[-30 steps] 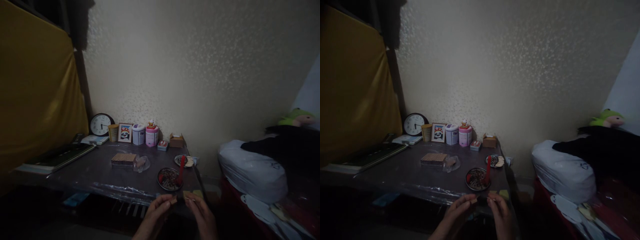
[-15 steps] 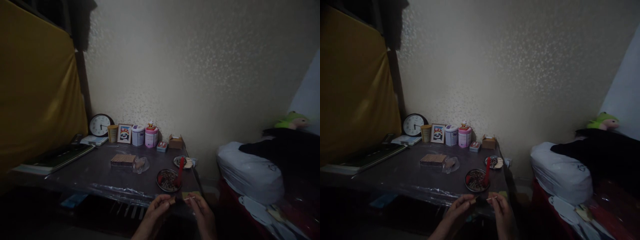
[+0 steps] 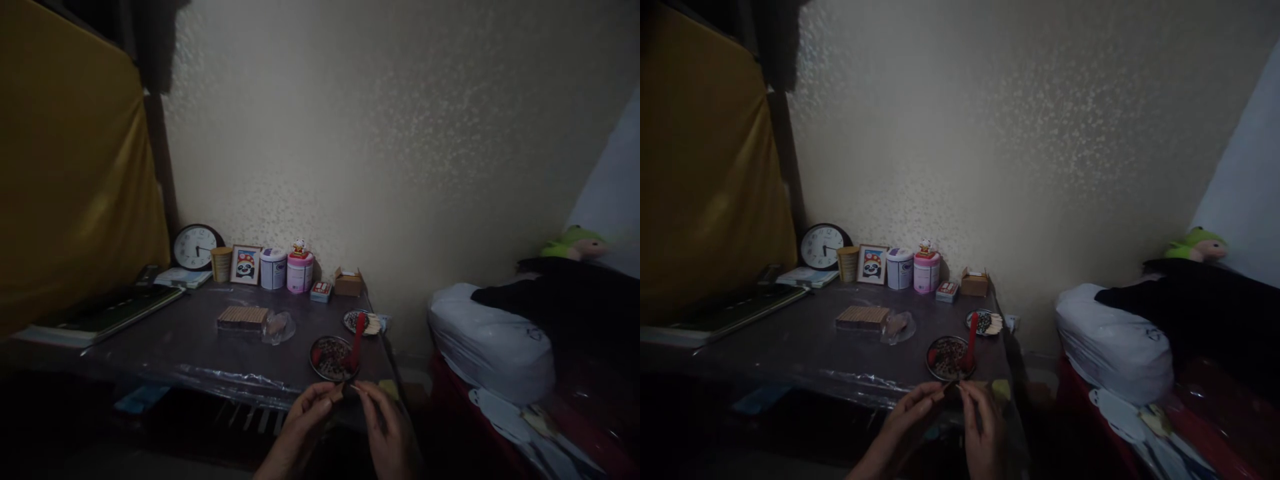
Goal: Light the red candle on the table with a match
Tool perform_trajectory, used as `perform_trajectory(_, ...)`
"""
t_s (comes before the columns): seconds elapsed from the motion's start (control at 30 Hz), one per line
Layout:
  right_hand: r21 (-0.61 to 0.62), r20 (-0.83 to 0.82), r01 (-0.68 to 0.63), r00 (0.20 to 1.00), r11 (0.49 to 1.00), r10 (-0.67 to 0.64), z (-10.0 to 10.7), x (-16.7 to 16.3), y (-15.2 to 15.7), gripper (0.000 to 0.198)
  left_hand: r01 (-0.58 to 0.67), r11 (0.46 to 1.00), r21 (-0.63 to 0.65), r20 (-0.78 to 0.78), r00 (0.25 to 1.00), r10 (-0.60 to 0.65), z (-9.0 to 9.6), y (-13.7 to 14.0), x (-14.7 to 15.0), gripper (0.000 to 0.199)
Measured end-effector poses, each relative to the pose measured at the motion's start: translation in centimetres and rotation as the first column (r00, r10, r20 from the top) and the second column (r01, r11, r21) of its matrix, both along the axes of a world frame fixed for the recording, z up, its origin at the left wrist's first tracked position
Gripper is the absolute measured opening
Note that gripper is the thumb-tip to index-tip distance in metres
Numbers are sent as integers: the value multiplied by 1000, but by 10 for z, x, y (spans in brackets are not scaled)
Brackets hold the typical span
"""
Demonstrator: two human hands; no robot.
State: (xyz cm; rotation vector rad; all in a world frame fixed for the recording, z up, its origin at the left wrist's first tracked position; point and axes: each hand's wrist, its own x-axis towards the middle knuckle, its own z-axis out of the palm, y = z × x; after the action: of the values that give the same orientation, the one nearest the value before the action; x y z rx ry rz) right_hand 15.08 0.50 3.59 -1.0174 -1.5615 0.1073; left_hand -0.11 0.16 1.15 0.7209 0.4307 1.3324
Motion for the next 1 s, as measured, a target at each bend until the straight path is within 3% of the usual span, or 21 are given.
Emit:
perform_trajectory(0.2, 114, 86, -33, 996, 993, 23, -7, -3, -3, 18, -29, 999, -15, -24, 999, 29, -9, 4, -1, 26)
perform_trajectory(0.4, 103, 96, -22, 995, 994, 12, -8, -1, -3, 17, 10, 1000, -14, -27, 1000, -10, -8, 4, 1, 26)
perform_trajectory(0.6, 141, 144, -33, 990, 990, 12, -12, 1, -3, 18, -47, 999, -18, -102, 994, 45, -9, 6, 3, 34)
perform_trajectory(1.0, 198, 172, -29, 985, 980, -5, -6, -1, -5, 17, -11, 999, -31, -70, 998, 8, -12, 5, 1, 29)
